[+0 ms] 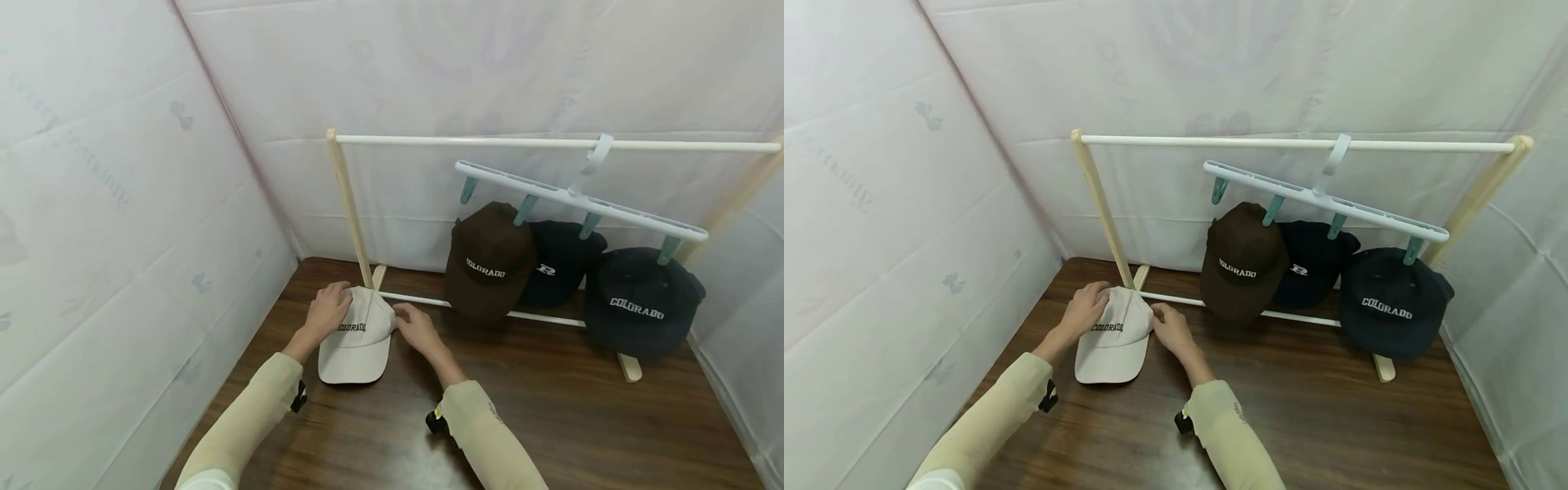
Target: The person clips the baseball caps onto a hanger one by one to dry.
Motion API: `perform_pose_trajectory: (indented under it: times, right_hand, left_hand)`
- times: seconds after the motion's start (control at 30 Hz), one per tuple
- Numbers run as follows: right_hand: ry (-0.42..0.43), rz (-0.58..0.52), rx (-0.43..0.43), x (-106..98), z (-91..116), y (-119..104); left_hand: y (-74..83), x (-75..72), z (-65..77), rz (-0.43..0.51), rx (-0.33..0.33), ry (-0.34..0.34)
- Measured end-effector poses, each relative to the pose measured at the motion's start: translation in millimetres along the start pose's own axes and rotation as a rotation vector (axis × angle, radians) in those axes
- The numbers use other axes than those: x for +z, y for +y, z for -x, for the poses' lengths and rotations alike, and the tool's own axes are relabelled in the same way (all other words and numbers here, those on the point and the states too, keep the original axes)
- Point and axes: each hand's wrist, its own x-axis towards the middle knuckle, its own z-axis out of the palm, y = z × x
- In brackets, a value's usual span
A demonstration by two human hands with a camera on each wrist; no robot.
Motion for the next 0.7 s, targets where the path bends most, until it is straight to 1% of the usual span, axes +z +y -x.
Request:
perform_pose_trajectory:
  times: [0.13, 0.2, 0.33, 0.43, 0.53, 0.7]
  right_hand:
    - [0.014, -0.04, 0.032, 2.7, -3.0, -2.1]
    - [0.016, -0.048, 0.025, 4.2, -5.0, -4.0]
    - [0.026, -0.046, 0.017, 6.6, -10.5, -6.6]
    - [0.028, -0.044, 0.034, 8.7, -14.9, -6.1]
    - [0.024, -0.037, 0.057, 11.1, -19.0, -5.1]
    - [0.021, -0.032, 0.068, 14.4, -25.1, -3.2]
  left_hand:
    - [-4.0, 0.9, -6.3, 0.008, -0.009, -0.009]
    - [-6.8, 1.1, -10.2, 0.01, -0.019, -0.008]
    - [-12.0, 1.7, -17.2, 0.03, -0.052, -0.015]
    - [-16.7, 3.1, -21.5, 0.037, -0.073, -0.031]
    - [-21.8, 4.9, -23.5, 0.036, -0.08, -0.047]
    - [-27.4, 8.2, -24.7, 0.05, -0.088, -0.081]
